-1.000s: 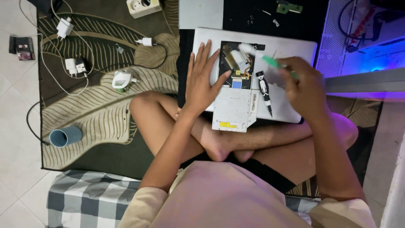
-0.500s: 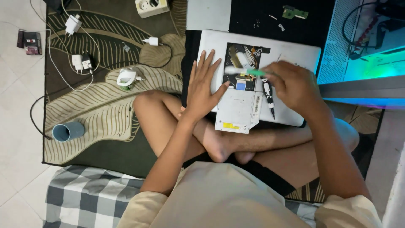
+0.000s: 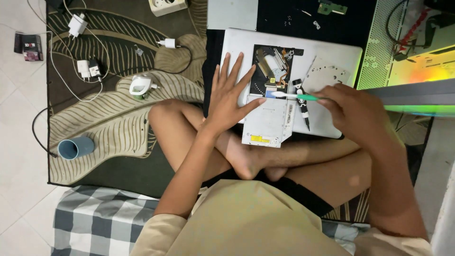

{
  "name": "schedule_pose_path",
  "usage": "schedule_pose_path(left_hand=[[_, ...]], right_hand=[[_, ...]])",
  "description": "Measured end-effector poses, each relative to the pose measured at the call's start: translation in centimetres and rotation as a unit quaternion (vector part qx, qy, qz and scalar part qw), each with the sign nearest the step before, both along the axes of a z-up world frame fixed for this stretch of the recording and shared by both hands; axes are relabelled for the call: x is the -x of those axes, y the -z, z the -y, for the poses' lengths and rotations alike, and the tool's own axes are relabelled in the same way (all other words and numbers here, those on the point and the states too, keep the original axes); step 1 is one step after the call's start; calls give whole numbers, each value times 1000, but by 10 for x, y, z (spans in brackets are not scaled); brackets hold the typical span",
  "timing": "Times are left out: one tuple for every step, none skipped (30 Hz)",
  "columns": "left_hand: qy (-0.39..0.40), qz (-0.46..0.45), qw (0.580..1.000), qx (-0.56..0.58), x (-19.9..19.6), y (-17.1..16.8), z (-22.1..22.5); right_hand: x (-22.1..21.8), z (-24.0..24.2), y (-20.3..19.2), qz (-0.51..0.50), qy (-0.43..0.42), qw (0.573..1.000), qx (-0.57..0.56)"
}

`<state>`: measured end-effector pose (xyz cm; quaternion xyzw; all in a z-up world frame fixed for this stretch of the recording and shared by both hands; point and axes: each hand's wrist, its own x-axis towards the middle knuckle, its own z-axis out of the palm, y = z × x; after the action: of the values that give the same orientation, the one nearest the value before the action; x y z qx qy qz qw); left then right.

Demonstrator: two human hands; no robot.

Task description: Disassembling, cleaning, and reassembling a laptop CD drive using a screwdriver and a brush.

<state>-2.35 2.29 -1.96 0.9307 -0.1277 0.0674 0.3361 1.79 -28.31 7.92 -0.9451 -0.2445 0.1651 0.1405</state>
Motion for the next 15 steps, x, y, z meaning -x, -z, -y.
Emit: schedule_pose_path(left_hand=[[0,-5,1000,-1,0,0,0],[0,-11,1000,0,0,0,0],[2,-12,1000,1,0,-1,0],[2,-16,1000,-3,-1,-2,0],[3,-21,1000,-7,-1,-3,0],[3,-20,1000,-7,-1,-2,0],[3,-16,1000,-3,-1,-2,0],[3,-13,1000,0,-1,-2,0],[2,-13,1000,0,-1,-2,0],[2,-16,1000,-3,-1,-2,0],[2,-19,1000,-5,-1,-2,-1],[2,-19,1000,-5,0,-1,-1],[1,-17,1000,-5,0,0,-1],[1,-14,1000,-4,-1,1,-1],[2,-14,1000,-4,0,1,-1]], right_hand=[[5,9,2,40,9,999,11],[10,18,3,80,17,996,24],[13,15,1,79,18,996,25],[16,13,-1,85,10,996,-32],[18,10,-3,91,2,992,-89],[20,10,2,91,2,992,-89],[22,11,6,101,4,993,-58],[24,10,12,109,6,994,-27],[25,13,16,109,6,994,-27],[26,15,21,153,25,988,-21],[26,17,26,196,44,980,-14],[26,13,25,196,44,980,-14],[26,8,25,124,30,991,-38],[25,3,24,51,16,997,-61],[24,0,22,51,17,997,-61]])
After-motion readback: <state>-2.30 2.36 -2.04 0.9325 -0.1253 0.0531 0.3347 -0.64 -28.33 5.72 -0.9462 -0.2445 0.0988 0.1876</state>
